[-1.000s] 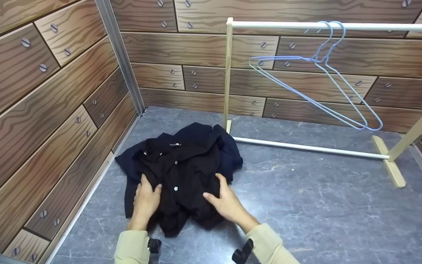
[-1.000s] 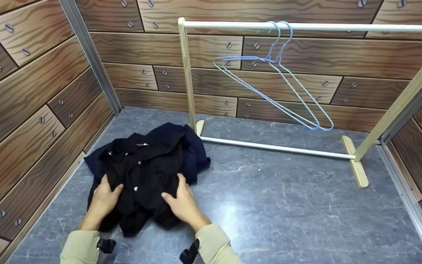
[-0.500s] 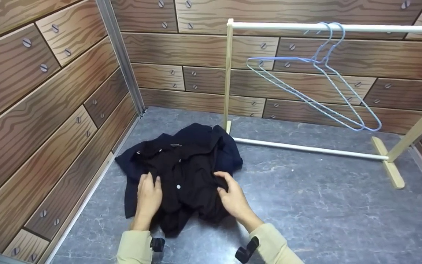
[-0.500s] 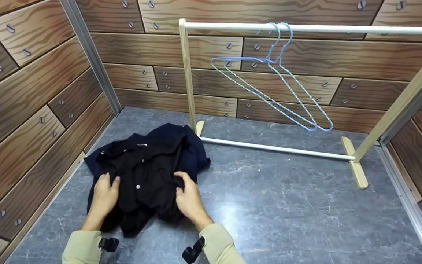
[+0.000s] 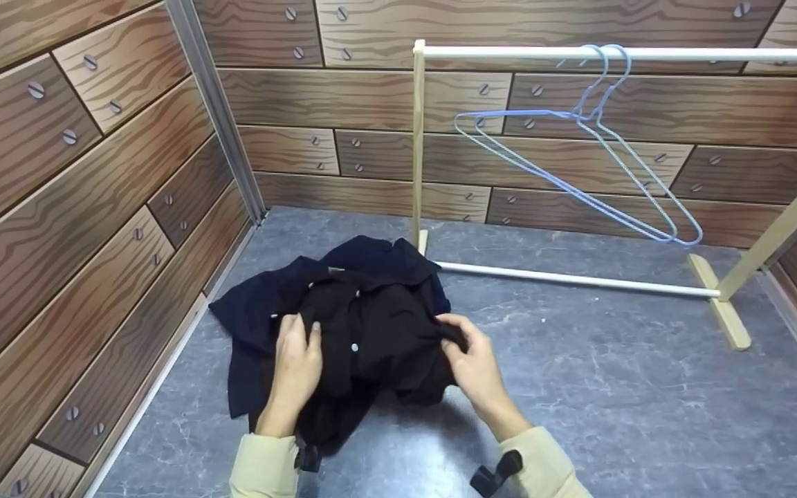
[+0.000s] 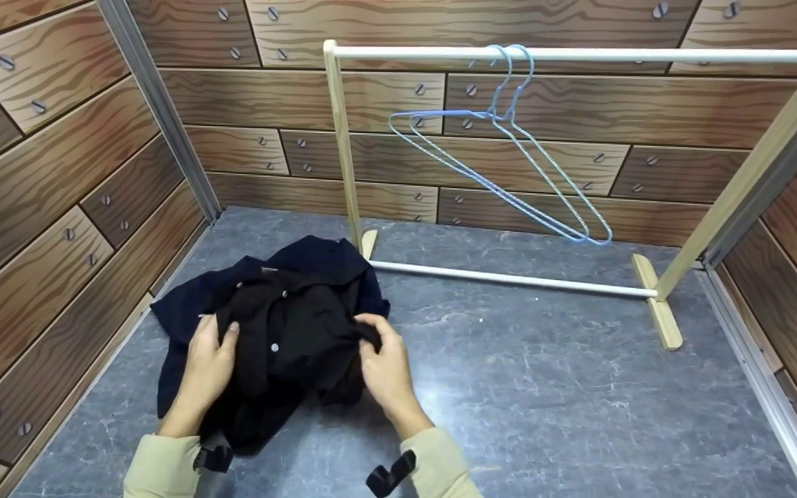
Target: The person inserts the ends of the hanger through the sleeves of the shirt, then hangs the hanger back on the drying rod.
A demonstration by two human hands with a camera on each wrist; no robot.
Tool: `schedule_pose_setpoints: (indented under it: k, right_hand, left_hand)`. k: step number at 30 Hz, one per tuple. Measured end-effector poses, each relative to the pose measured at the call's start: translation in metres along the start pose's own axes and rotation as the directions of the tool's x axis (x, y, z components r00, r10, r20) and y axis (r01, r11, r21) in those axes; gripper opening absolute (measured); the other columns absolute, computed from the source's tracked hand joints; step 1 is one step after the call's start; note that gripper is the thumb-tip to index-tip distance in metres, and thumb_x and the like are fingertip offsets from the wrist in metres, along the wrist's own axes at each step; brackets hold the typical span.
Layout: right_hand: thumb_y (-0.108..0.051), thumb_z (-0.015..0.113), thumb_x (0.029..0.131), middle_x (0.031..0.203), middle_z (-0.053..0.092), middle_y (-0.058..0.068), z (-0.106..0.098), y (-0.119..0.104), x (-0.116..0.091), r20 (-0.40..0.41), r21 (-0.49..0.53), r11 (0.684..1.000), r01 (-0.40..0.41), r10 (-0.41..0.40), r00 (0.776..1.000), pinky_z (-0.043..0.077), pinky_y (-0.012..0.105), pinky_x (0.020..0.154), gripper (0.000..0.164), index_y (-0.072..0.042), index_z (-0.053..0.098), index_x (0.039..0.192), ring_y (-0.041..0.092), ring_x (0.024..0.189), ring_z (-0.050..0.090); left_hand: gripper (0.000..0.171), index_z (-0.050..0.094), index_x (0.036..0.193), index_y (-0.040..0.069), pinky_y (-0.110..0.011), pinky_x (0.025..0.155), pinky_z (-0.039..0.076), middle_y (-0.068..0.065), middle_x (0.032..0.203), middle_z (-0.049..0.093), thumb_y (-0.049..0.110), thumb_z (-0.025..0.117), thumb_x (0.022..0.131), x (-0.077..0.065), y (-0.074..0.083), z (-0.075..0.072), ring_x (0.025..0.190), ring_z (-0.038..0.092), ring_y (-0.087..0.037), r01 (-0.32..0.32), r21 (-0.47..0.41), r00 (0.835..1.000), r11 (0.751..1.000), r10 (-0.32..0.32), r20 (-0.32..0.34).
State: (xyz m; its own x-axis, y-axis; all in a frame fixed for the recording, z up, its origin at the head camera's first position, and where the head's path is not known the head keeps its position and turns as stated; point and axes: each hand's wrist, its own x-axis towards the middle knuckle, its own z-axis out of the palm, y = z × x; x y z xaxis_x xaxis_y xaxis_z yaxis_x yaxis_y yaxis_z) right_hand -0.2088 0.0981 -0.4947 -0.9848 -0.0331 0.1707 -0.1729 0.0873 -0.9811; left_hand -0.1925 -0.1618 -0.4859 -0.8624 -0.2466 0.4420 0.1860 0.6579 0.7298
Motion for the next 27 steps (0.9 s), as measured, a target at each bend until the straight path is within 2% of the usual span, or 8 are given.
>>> schedule_pose_setpoints:
  k: [5,10,13,20,27]
  right_hand:
    - [0.011,0.053,0.09,0.123,0.066,0.016,-0.025,-0.004,-0.005,-0.058,0.017,1.0,-0.016,0.017,0.998,0.05,0.022,0.091,0.037,-0.004,0.065,0.121,0.013,0.106,0.062]
    - [0.012,0.052,0.091,0.122,0.065,0.018,-0.053,-0.005,-0.013,-0.132,0.019,0.999,-0.044,0.046,0.99,0.05,0.02,0.088,0.037,0.0,0.063,0.124,0.008,0.101,0.062]
    - [0.012,0.052,0.091,0.119,0.066,0.013,-0.069,-0.003,-0.02,-0.185,0.033,0.996,-0.077,0.082,0.979,0.051,0.02,0.087,0.037,0.001,0.061,0.125,0.008,0.1,0.062]
    - [0.01,0.051,0.093,0.109,0.067,-0.01,-0.108,0.003,-0.039,-0.267,0.101,0.984,-0.146,0.168,0.949,0.054,0.022,0.084,0.038,0.001,0.057,0.129,0.009,0.099,0.063]
    - [0.012,0.051,0.093,0.111,0.066,-0.012,-0.142,0.011,-0.059,-0.342,0.195,0.968,-0.16,0.22,0.914,0.056,0.022,0.082,0.041,0.003,0.053,0.132,0.007,0.099,0.063]
  left_hand:
    - [0.018,0.064,0.111,-0.004,-0.045,0.09,0.047,-0.015,0.1,0.057,0.001,0.054,0.097,-0.004,0.014,0.01,0.095,0.059,-0.029,-0.044,-0.036,0.999,0.998,0.044,0.006]
    - [0.018,0.065,0.11,-0.004,-0.043,0.088,0.049,-0.013,0.098,0.056,-0.001,0.055,0.096,-0.013,0.024,0.024,0.093,0.058,-0.025,-0.084,-0.069,0.995,0.994,0.087,0.041]
    - [0.015,0.065,0.108,-0.003,-0.041,0.087,0.049,-0.012,0.098,0.056,-0.002,0.055,0.095,-0.019,0.028,0.035,0.092,0.058,-0.024,-0.109,-0.077,0.991,0.991,0.115,0.069]
    - [0.011,0.065,0.102,0.0,-0.038,0.087,0.05,-0.008,0.098,0.056,-0.002,0.057,0.094,-0.03,0.039,0.058,0.092,0.059,-0.021,-0.162,-0.094,0.977,0.982,0.173,0.126]
    - [0.011,0.063,0.104,0.003,-0.037,0.085,0.05,-0.005,0.096,0.053,0.003,0.058,0.096,-0.041,0.051,0.076,0.092,0.056,-0.018,-0.194,-0.101,0.956,0.976,0.211,0.202]
